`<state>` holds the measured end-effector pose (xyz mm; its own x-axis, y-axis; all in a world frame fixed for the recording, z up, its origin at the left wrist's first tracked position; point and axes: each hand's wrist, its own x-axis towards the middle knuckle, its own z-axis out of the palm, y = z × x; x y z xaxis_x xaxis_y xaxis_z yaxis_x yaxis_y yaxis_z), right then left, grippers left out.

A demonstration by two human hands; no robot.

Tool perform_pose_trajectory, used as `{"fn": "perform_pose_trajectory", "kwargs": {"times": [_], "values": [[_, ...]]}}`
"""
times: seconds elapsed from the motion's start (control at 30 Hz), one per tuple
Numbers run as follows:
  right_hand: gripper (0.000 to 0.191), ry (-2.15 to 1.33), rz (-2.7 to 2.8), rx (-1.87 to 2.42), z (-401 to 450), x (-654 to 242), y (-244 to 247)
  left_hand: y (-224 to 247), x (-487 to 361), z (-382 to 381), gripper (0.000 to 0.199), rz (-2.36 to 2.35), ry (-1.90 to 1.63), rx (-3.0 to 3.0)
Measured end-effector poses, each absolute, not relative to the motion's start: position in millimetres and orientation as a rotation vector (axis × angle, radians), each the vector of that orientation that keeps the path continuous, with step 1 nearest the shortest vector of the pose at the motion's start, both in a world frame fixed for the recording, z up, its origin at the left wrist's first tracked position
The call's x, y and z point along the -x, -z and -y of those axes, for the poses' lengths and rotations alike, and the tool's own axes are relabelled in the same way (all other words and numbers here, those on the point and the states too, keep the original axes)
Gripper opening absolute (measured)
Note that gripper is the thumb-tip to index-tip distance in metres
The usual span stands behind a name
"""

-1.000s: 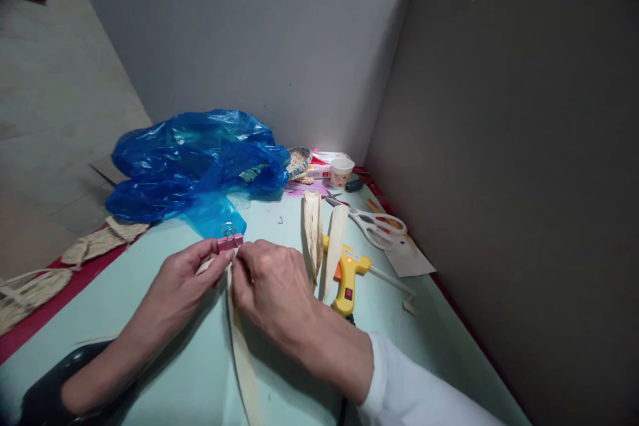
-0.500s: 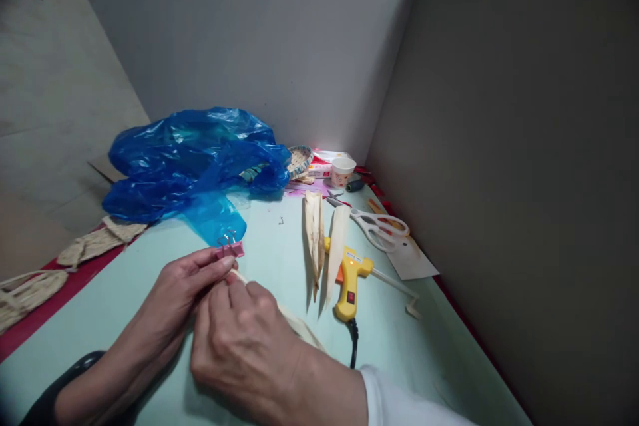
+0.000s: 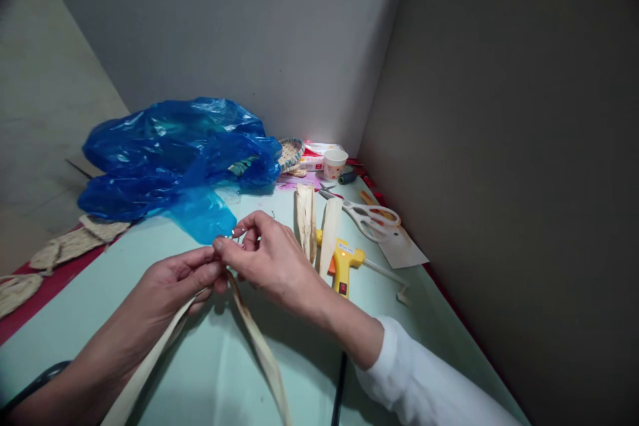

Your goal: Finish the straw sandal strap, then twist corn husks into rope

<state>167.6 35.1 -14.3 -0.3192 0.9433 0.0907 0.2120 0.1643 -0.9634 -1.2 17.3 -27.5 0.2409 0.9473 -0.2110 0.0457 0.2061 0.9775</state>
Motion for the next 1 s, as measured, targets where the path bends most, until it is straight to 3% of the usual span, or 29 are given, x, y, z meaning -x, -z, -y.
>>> {"fn": "perform_pose_trajectory", "kwargs": {"times": [0.13, 0.4, 0.6, 0.83, 1.0], "values": [[0.028, -1.441, 1.455, 0.971, -32, -160, 17, 23, 1, -16, 0.026, -1.147, -0.913, -1.124], [0.038, -1.562, 1.454, 0.934, -40, -166, 18, 17, 2, -10, 0.025, -1.183, -0.976, -0.994], [0.028, -1.870, 1.572, 0.662, -37, -159, 23, 20, 2, -11, 0.023, -1.157, -1.010, -0.930], [0.010, -1.757, 1.516, 0.939, -26, -153, 20, 18, 1, -11, 0.025, -1.160, -1.045, -0.924], [0.021, -1.504, 1.559, 1.042, -23, -150, 15, 14, 1, -9, 0.025, -1.149, -1.052, -0.908]]}}
